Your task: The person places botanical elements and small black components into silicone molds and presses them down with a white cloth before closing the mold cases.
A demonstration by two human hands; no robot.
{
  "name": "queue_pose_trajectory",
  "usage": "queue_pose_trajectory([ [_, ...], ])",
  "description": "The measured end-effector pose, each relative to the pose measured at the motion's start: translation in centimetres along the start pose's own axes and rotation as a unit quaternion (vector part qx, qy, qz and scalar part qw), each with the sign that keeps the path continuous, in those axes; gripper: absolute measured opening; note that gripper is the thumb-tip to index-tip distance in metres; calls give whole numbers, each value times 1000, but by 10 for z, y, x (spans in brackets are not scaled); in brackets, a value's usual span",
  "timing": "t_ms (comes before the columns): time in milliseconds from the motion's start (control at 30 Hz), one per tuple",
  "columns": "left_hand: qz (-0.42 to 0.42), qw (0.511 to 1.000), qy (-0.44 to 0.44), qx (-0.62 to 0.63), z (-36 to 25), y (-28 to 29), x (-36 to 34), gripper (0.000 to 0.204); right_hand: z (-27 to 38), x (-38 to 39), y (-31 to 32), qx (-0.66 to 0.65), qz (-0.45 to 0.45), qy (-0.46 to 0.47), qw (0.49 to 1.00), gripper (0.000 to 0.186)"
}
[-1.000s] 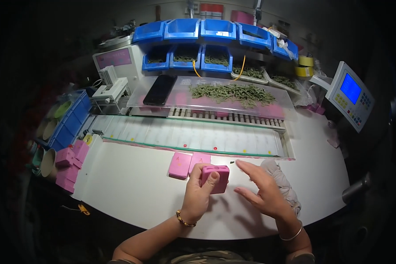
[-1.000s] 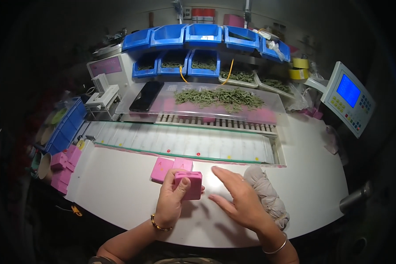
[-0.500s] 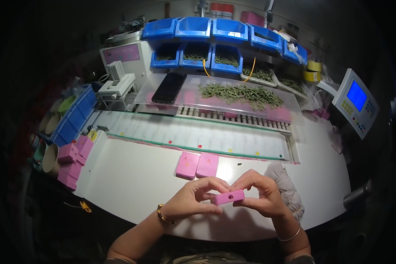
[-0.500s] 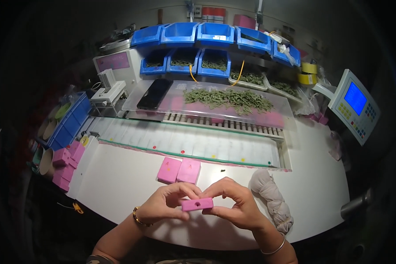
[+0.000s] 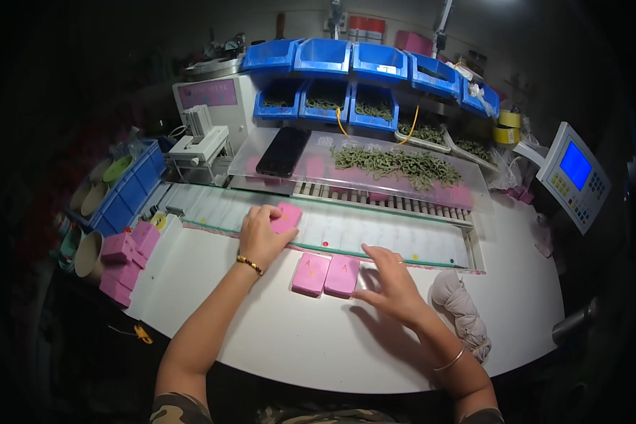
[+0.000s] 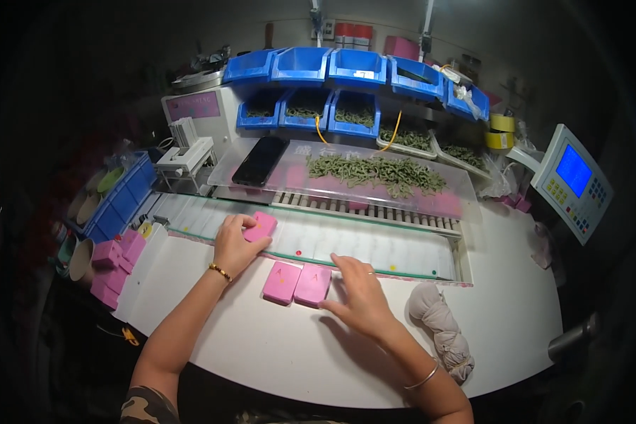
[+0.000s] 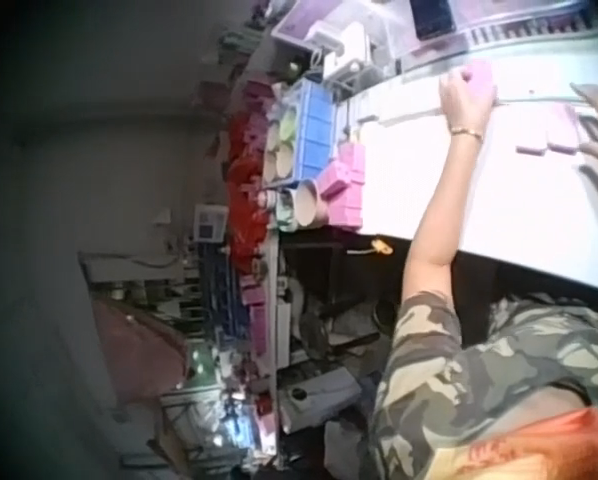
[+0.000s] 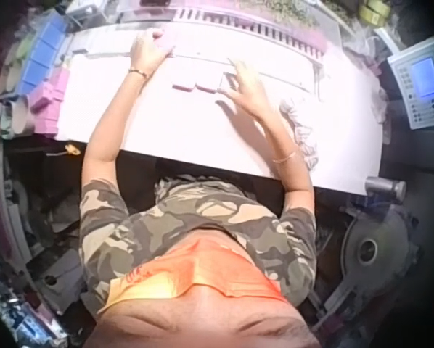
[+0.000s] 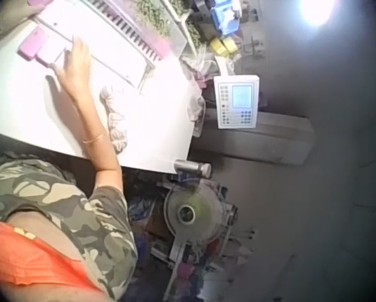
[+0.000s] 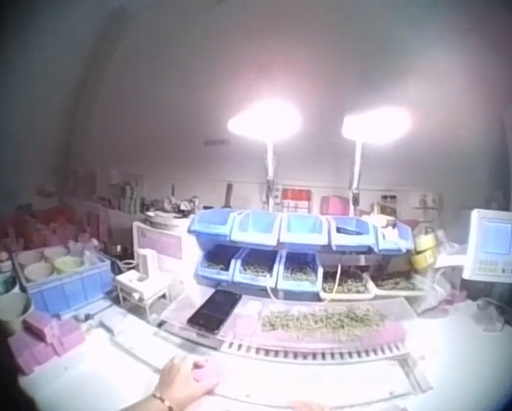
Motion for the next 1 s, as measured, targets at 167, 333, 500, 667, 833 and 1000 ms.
queue_pose_trajectory([
  [167,-12,998,45,-33,28,-14,-24,43,5,-11,-31,9,64,-33,997,84],
  [333,-130,977,16,-167,12,10,-18,46,4,-11,-26,-5,87,-46,995,80],
  [500,260,815,109,506,-64,-55,29,43,18,0,34,-52,-33,-4,998,76],
  [667,475,521,61,706,-167,-46,82,45,34,6,63,-130,-78,11,988,82],
  [833,409,649,-27,640,-191,-25,74,79,1,16,46,-412,-78,-97,902,78],
  [1000,340,761,-102,543,-187,-24,78,91,3,16,45,-269,-53,-98,957,65],
])
Point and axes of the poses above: each hand's wrist, its own x-axis away from the middle knuckle, its own y-axis out of the back of the hand, z = x × y, the point moved 10 cm from there along -x, towards the middle knuckle, and after that the axes turned 12 degrees about -x, right-handed, at the moved point
